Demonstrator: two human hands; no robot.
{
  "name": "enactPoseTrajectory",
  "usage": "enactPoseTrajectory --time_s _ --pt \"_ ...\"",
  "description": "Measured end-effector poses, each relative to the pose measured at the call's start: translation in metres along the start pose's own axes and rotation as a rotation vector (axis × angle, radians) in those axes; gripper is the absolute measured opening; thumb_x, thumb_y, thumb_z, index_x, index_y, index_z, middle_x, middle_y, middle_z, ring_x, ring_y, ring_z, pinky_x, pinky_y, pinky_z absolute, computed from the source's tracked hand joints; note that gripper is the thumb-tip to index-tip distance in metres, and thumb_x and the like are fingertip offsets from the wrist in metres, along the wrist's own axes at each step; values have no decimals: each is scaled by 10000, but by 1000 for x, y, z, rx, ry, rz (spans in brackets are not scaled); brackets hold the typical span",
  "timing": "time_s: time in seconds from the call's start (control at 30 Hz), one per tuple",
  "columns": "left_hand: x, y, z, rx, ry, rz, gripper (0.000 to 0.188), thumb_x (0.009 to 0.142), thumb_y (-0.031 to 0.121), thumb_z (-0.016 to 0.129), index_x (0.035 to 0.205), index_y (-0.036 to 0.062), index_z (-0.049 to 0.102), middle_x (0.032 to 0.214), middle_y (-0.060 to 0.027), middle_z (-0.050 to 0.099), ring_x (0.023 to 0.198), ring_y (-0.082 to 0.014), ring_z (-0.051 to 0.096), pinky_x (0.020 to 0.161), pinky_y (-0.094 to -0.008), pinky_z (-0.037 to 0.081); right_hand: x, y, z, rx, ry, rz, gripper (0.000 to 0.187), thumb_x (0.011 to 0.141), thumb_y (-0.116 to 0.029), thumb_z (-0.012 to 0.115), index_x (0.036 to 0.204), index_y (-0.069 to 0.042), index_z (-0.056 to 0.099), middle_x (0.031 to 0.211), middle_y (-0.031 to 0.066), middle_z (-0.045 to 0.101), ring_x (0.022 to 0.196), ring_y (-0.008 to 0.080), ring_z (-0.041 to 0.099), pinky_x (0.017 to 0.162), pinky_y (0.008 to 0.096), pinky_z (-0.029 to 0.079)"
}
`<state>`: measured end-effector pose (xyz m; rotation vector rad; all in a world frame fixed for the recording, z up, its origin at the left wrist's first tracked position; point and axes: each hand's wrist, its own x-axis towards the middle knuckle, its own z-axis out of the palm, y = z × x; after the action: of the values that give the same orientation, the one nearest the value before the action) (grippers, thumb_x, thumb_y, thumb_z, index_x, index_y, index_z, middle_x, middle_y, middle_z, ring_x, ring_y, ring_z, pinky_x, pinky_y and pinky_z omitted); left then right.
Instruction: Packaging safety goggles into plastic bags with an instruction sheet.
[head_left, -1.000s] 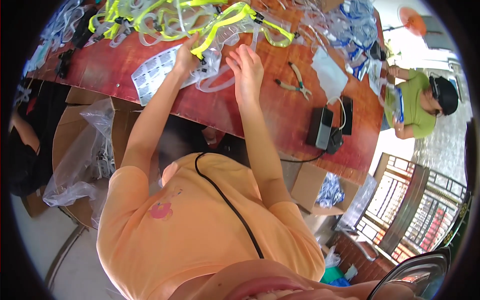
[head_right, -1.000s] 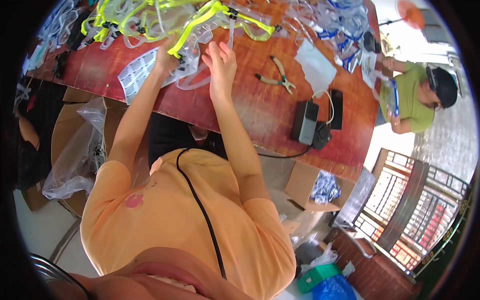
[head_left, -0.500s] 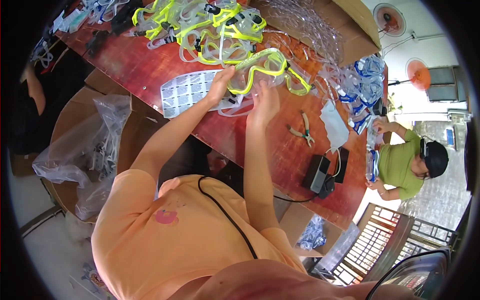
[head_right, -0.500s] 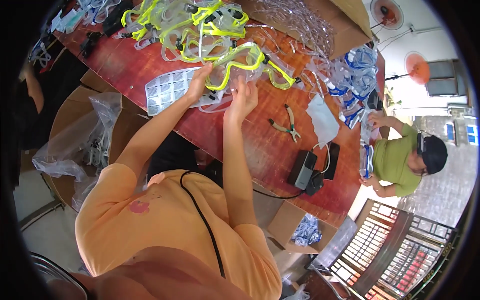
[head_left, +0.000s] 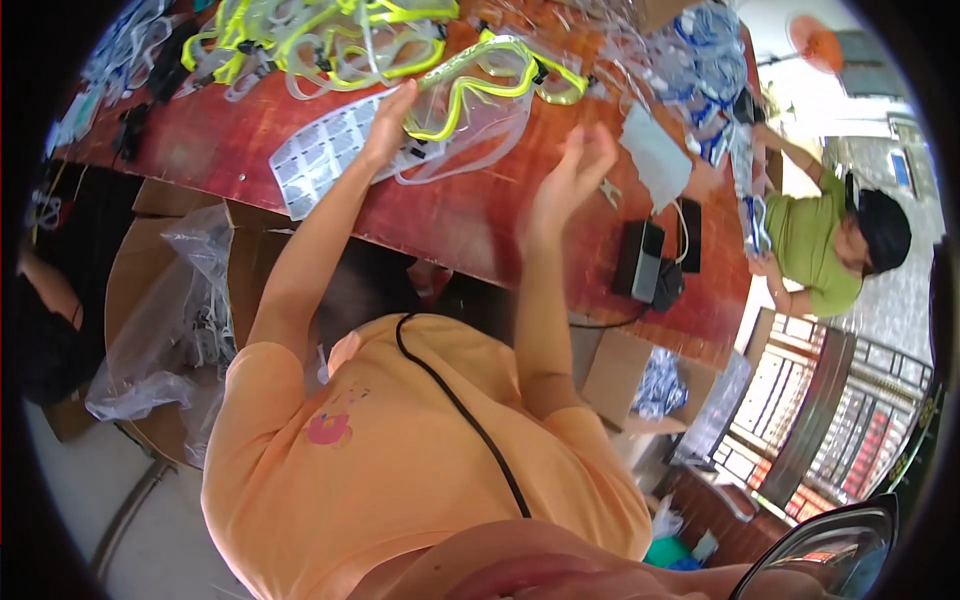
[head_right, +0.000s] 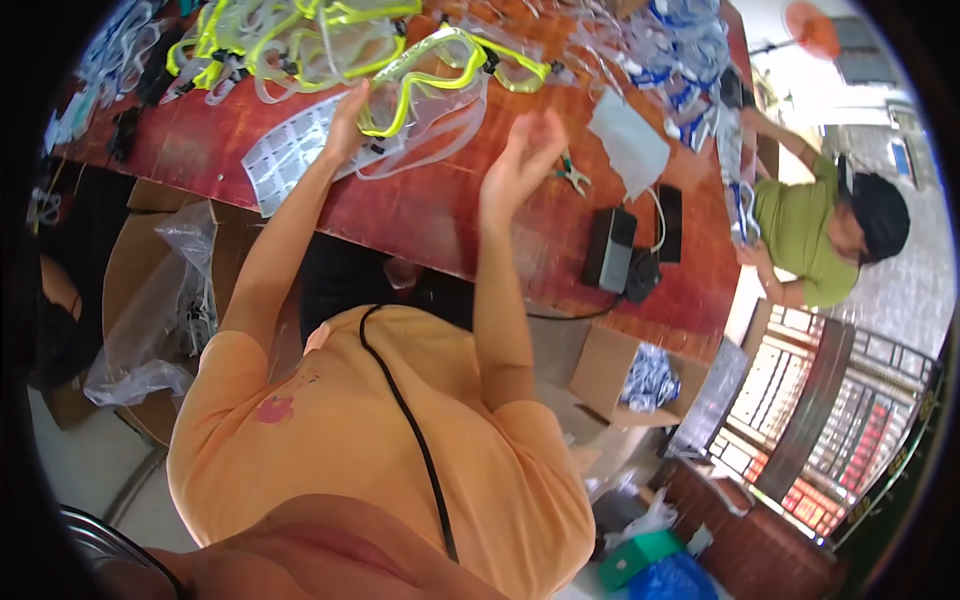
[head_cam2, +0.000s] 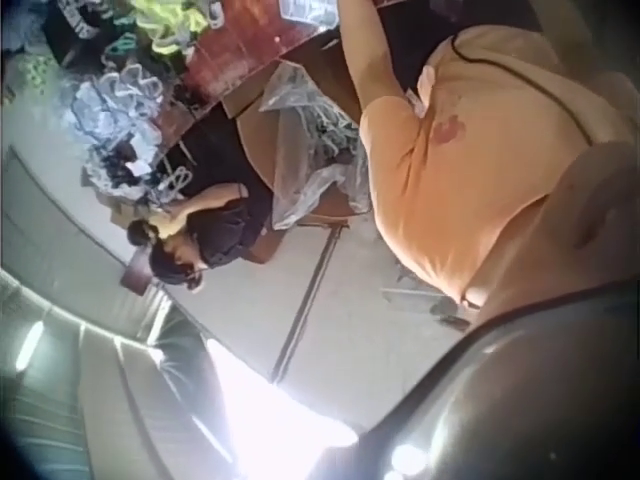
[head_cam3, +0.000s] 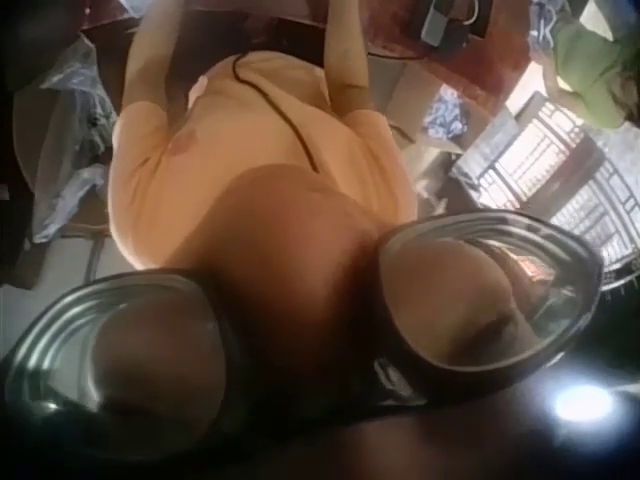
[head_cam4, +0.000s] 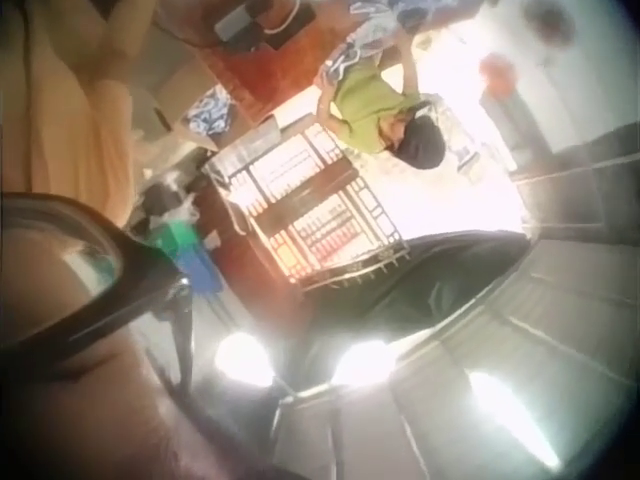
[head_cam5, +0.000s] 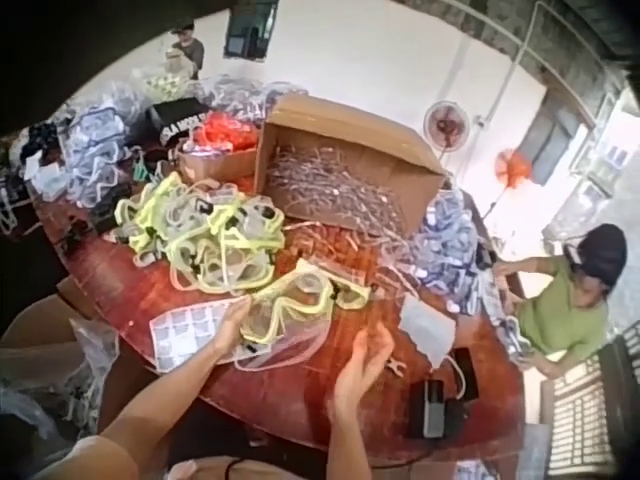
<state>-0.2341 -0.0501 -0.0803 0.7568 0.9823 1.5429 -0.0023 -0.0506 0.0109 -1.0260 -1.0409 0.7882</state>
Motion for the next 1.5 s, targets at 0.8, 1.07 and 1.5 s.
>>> enactPoseTrajectory --time_s 0.8,1.07,1.5 --pt "-77 20 -58 1657 -14 577 520 889 353 683 1334 109 568 1442 -114 497 1387 -304 397 1107 -526 313 35 60 -84 -539 -547 -533 344 912 -208 671 1190 -11 622 1057 186 639 986 324 606 889 376 457" --pt "-127 57 -87 1650 28 528 438 823 376 751 1157 104 674 1365 -101 565 1268 -290 519 1007 -484 388 14 38 -66 -504 -525 -363 346 943 -207 646 1217 1 606 1219 150 629 1133 263 584 985 360 432" --pt "-131 62 -125 1511 320 244 292 776 162 808 964 3 652 898 -74 677 794 -159 611 730 -309 491 4 24 -68 -442 -129 -653 190 859 15 665 1048 11 639 1032 140 612 963 262 600 870 350 476"
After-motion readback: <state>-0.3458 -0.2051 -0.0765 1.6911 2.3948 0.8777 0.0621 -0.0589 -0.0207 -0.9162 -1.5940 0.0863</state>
